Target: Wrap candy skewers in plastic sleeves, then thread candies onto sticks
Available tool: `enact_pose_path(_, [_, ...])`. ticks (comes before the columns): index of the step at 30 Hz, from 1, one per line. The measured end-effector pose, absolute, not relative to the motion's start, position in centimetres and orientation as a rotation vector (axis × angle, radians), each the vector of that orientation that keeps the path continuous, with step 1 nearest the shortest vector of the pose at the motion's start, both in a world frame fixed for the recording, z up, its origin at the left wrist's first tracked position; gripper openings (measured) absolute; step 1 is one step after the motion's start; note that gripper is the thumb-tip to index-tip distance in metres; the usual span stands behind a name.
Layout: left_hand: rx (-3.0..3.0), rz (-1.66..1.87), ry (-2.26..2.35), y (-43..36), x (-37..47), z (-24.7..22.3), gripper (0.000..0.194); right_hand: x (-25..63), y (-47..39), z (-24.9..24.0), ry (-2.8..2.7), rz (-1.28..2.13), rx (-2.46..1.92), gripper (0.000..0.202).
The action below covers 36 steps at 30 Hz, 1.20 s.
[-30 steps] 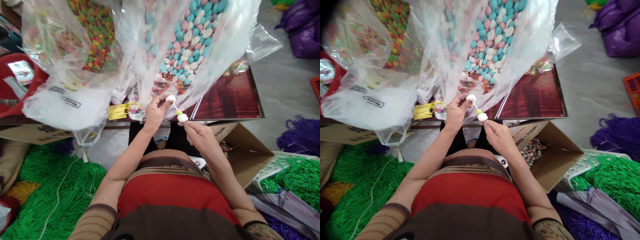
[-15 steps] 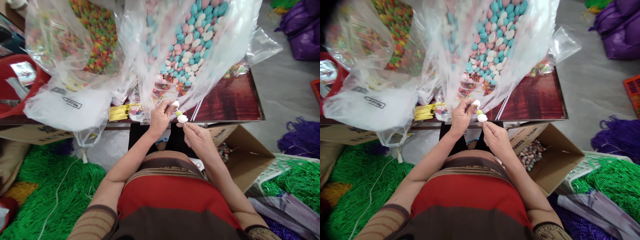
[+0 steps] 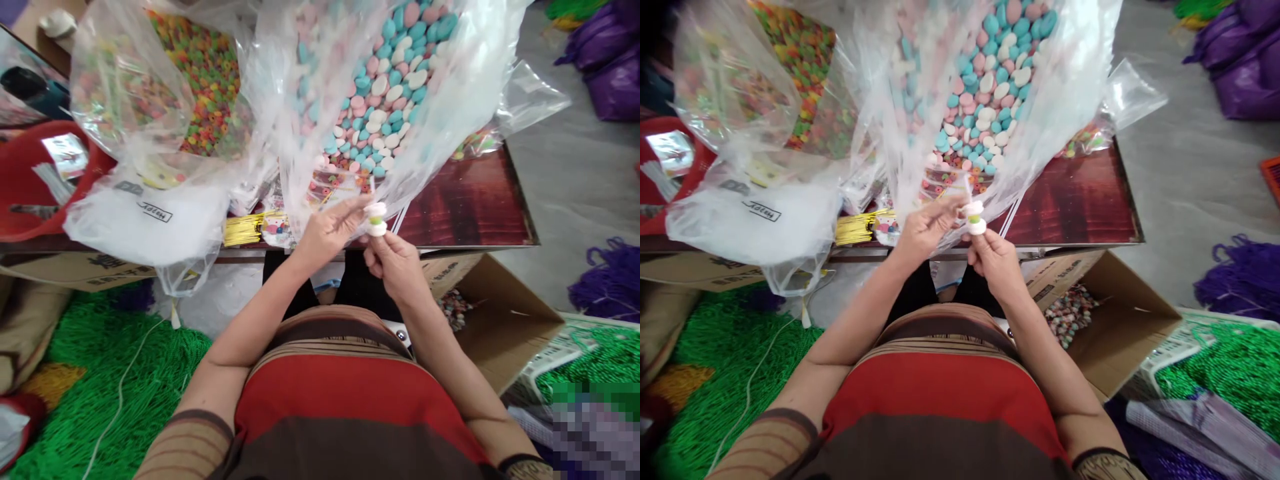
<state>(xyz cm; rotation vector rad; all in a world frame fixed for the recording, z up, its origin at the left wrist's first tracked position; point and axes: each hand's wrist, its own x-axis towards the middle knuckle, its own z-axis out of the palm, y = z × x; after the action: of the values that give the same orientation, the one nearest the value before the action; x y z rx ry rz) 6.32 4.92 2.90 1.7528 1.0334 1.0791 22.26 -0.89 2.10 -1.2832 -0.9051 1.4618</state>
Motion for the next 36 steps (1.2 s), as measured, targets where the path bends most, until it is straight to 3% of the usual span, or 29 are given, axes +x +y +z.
enact_pose_path(4, [1.962,0.979,1.505,9.7,3.8,3.6,0.026,23.3,-0.7,2.7,-0.828,1.348,-1.246,0.050])
enact_pose_path(8, [2.162,0.395,1.917,13.1,2.4,2.6,0.024,23.6,-0.9,2.9,-0.825,1.334,-1.244,0.049])
enact_pose_path(10, [2.214,0.224,1.948,13.4,2.2,2.0,0.023,23.7,-1.1,2.8,-0.820,1.334,-1.248,0.049])
enact_pose_path(18, [2.298,0.161,1.934,13.2,2.4,1.6,0.025,24.1,-1.3,1.8,-0.796,1.351,-1.238,0.047])
enact_pose_path(27, [2.146,0.422,1.840,13.8,2.4,1.2,0.024,23.8,-1.6,1.4,-0.820,1.369,-1.295,0.051])
enact_pose_path(31, [1.727,0.765,1.706,13.6,2.0,1.3,0.019,23.9,-1.8,1.3,-0.814,1.367,-1.297,0.050])
enact_pose_path(36, [1.271,0.936,1.516,13.7,2.5,1.7,0.011,23.8,-2.0,1.4,-0.817,1.387,-1.282,0.050])
